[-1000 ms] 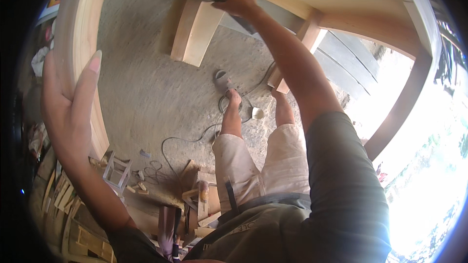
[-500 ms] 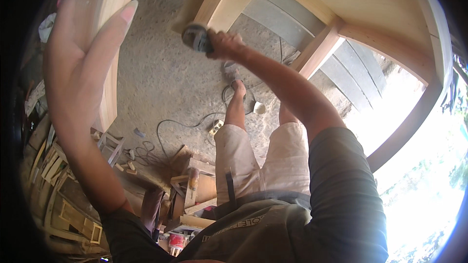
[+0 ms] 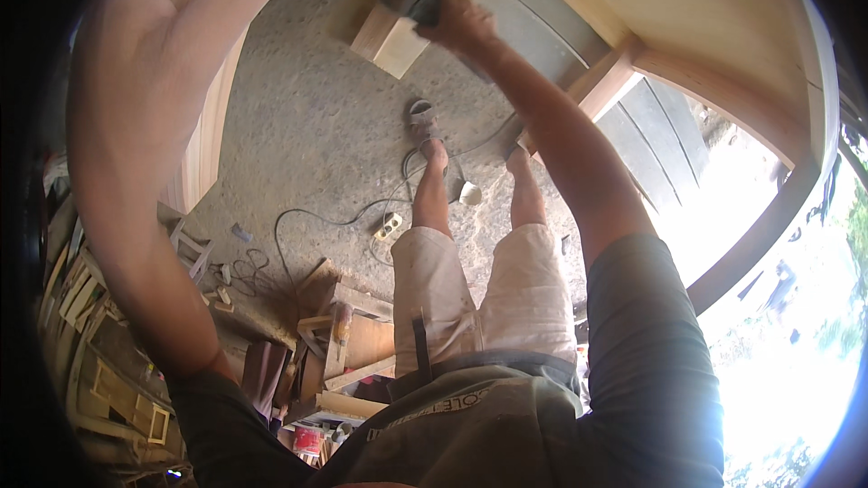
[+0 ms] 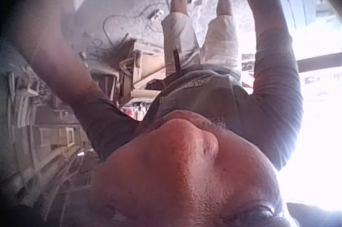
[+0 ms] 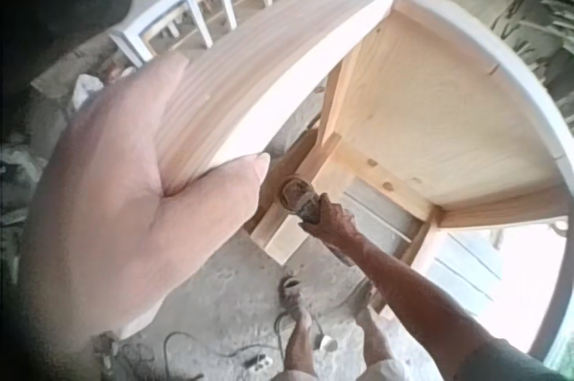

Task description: The person uses a power sander to smooth the surfaces of a wooden chair, moving the tool across the seat and the legs and turning the chair over to reach different parts.

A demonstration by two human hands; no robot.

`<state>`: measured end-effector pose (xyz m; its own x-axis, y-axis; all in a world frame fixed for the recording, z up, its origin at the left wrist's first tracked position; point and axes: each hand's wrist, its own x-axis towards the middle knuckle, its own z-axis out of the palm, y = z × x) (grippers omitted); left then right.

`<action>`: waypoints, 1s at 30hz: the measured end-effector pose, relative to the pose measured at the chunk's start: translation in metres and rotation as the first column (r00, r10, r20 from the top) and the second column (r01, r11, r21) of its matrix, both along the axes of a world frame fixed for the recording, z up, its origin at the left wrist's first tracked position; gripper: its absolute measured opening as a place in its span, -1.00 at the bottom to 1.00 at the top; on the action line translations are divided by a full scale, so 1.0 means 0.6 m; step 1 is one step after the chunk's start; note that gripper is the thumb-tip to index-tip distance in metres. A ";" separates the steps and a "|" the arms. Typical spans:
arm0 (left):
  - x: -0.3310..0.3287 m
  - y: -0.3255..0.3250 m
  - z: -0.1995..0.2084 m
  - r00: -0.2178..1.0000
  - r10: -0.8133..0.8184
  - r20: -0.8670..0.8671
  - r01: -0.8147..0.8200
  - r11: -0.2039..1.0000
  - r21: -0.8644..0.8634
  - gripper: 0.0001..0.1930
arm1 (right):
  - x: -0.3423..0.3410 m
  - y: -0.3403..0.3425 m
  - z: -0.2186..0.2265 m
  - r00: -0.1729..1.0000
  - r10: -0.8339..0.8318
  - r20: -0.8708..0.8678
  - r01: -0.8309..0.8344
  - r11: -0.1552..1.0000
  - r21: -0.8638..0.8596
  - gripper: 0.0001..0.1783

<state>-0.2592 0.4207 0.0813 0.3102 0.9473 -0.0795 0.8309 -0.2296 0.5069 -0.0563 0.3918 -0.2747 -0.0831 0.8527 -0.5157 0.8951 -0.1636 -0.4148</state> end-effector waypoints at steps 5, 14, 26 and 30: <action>-0.005 -0.004 -0.003 1.000 -0.002 0.002 0.002 1.000 0.014 -0.56 | -0.074 -0.104 0.008 0.945 0.326 -0.015 -0.326 0.945 0.025 -0.10; -0.008 0.000 0.000 1.000 -0.004 0.011 0.004 1.000 0.024 -0.57 | 0.025 -0.001 0.005 0.994 0.106 0.035 -0.108 0.993 0.045 -0.19; 0.003 -0.001 -0.008 0.999 0.031 -0.027 -0.031 1.000 -0.001 -0.57 | -0.045 -0.085 0.023 0.978 0.188 -0.086 -0.197 0.975 -0.104 -0.13; 0.005 -0.001 -0.001 0.996 0.048 -0.069 -0.047 0.999 0.016 -0.56 | 0.038 -0.011 0.019 0.998 0.026 -0.051 -0.025 1.000 0.013 -0.17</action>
